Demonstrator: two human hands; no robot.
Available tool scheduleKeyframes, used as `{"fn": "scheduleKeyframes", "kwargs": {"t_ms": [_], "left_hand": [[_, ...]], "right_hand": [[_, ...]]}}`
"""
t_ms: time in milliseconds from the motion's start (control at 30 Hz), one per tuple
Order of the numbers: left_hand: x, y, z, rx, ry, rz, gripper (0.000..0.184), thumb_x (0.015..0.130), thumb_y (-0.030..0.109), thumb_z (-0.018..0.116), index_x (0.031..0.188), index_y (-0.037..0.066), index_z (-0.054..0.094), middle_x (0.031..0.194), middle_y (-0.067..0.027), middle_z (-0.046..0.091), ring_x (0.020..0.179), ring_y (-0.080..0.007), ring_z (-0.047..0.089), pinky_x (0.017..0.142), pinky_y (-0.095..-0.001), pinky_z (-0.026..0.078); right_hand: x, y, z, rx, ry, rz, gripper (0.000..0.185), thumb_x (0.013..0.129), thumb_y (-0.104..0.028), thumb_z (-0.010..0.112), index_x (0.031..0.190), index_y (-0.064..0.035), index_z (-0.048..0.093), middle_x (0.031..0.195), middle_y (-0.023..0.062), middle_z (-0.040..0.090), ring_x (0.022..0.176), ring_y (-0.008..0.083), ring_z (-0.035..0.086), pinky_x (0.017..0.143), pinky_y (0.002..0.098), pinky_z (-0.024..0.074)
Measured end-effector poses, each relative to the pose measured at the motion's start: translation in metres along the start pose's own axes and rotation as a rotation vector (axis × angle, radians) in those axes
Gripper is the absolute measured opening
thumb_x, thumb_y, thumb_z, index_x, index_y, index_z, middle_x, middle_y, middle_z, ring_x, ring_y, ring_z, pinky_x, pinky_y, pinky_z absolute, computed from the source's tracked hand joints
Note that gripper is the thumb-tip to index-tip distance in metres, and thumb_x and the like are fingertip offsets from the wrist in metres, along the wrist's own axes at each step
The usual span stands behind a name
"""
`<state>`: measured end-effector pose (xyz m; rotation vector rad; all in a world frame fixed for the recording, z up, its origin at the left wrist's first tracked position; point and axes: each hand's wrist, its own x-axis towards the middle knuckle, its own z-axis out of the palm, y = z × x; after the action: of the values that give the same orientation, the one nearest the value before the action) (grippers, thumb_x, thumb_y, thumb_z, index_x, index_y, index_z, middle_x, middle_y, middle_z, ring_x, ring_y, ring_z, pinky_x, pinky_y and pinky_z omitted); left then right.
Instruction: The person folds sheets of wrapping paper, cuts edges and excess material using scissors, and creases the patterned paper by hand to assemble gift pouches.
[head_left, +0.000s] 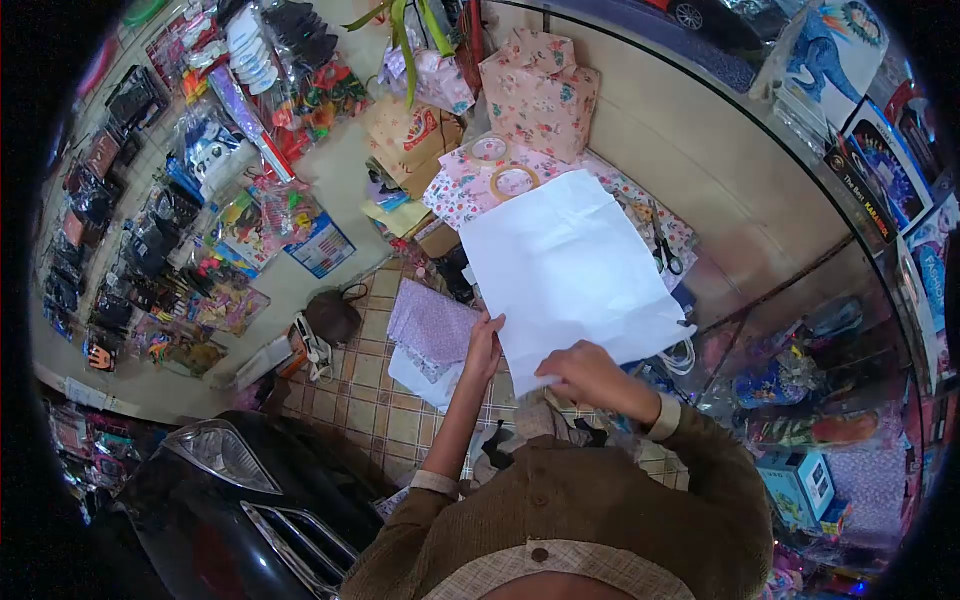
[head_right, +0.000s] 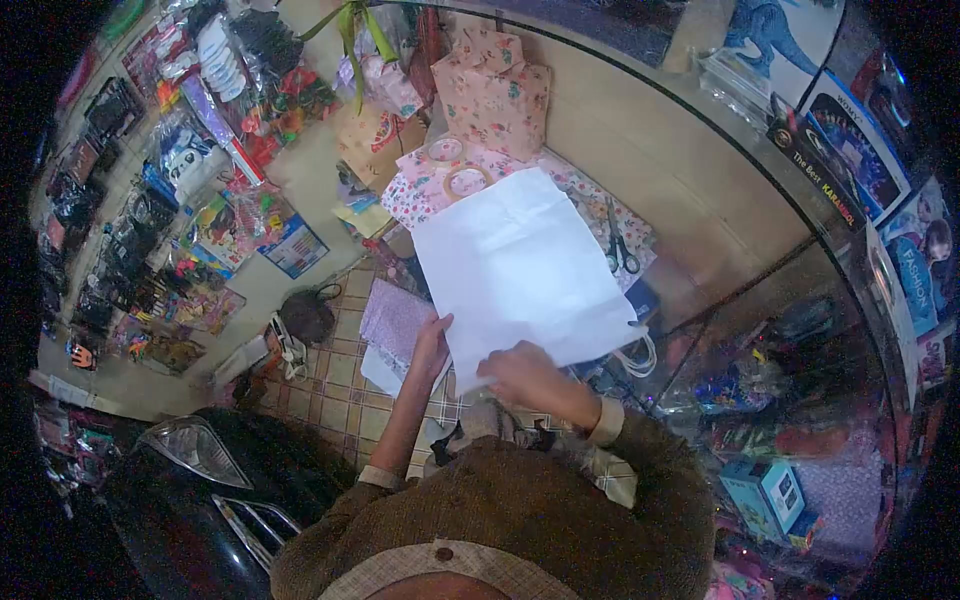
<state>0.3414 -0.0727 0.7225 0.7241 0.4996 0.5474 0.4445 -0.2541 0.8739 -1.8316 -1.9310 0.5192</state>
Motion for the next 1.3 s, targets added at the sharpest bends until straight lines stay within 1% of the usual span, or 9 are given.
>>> {"fn": "scheduleKeyframes", "kwargs": {"t_ms": [33,133,300,500,733,933,1033,1133,1300], "left_hand": [[0.001,-0.001,-0.002,0.006,-0.005,0.009,0.027,0.088,0.006,0.048,0.114,-0.002,0.050,0.108,-0.0101,0.059,0.096,-0.0213,0.059,0.084,-0.0309,0.048],[-0.004,-0.002,-0.007,-0.012,0.099,-0.070,0.025,0.088,0.008,0.046,0.109,-0.004,0.050,0.106,-0.0132,0.058,0.096,-0.0272,0.059,0.085,-0.0367,0.050],[-0.005,-0.007,-0.005,-0.147,0.007,-0.074,0.027,0.089,0.013,0.045,0.106,-0.008,0.047,0.106,-0.0197,0.057,0.099,-0.0326,0.058,0.090,-0.0417,0.049],[-0.012,0.002,0.004,-0.121,0.023,-0.085,0.035,0.090,0.020,0.046,0.110,-0.009,0.046,0.111,-0.0231,0.055,0.101,-0.0339,0.057,0.091,-0.0407,0.048],[-0.009,-0.001,0.004,-0.175,-0.048,-0.090,0.043,0.089,0.023,0.046,0.118,-0.008,0.038,0.118,-0.0240,0.050,0.102,-0.0346,0.057,0.091,-0.0415,0.048],[-0.007,0.007,0.014,-0.254,-0.086,-0.082,0.049,0.093,0.036,0.046,0.118,-0.006,0.037,0.107,-0.0199,0.053,0.100,-0.0340,0.057,0.087,-0.0432,0.050],[-0.005,0.004,0.008,-0.041,-0.052,-0.026,0.052,0.091,0.039,0.050,0.116,-0.005,0.039,0.099,-0.0168,0.055,0.098,-0.0318,0.059,0.086,-0.0422,0.050],[-0.015,0.012,0.019,-0.036,-0.154,0.085,0.042,0.089,0.030,0.057,0.110,-0.004,0.045,0.095,-0.0144,0.058,0.090,-0.0277,0.062,0.082,-0.0374,0.052],[-0.013,0.018,0.028,0.171,0.114,0.080,0.028,0.084,0.024,0.065,0.098,0.002,0.056,0.080,-0.0060,0.062,0.077,-0.0169,0.064,0.071,-0.0287,0.053]], "right_hand": [[0.007,0.008,-0.004,0.064,-0.021,0.036,0.023,0.077,-0.018,0.064,0.098,-0.0093,0.062,0.090,0.0100,0.063,0.076,0.0304,0.060,0.068,0.0380,0.0473],[0.025,0.033,-0.016,0.170,0.382,0.179,0.014,0.085,-0.019,0.058,0.089,-0.0059,0.063,0.067,0.0161,0.055,0.055,0.0319,0.053,0.050,0.0348,0.0394],[0.044,0.075,-0.031,0.017,0.560,0.403,0.021,0.083,-0.025,0.057,0.086,-0.0055,0.064,0.065,0.0180,0.059,0.064,0.0364,0.059,0.056,0.0414,0.0451],[0.057,0.106,-0.025,-0.146,0.775,0.287,0.022,0.079,-0.022,0.061,0.085,-0.0004,0.064,0.075,0.0166,0.062,0.067,0.0345,0.060,0.060,0.0412,0.0461],[0.049,0.107,-0.026,-0.264,0.779,0.333,0.024,0.079,-0.024,0.061,0.086,-0.0009,0.064,0.075,0.0164,0.062,0.068,0.0360,0.060,0.065,0.0419,0.0454],[0.040,0.113,-0.024,-0.123,0.768,0.485,0.028,0.082,-0.028,0.059,0.092,-0.0028,0.062,0.067,0.0208,0.060,0.066,0.0381,0.060,0.059,0.0432,0.0463],[0.036,0.119,-0.022,-0.095,0.816,0.479,0.026,0.082,-0.024,0.060,0.093,-0.0002,0.062,0.066,0.0215,0.059,0.059,0.0357,0.059,0.054,0.0388,0.0442],[0.033,0.118,-0.024,-0.038,0.831,0.483,0.027,0.082,-0.024,0.061,0.091,0.0009,0.061,0.063,0.0210,0.058,0.056,0.0339,0.058,0.052,0.0376,0.0426],[0.027,0.119,-0.027,-0.016,0.826,0.419,0.026,0.081,-0.024,0.062,0.091,-0.0005,0.061,0.065,0.0208,0.059,0.059,0.0354,0.059,0.054,0.0395,0.0442]]}}
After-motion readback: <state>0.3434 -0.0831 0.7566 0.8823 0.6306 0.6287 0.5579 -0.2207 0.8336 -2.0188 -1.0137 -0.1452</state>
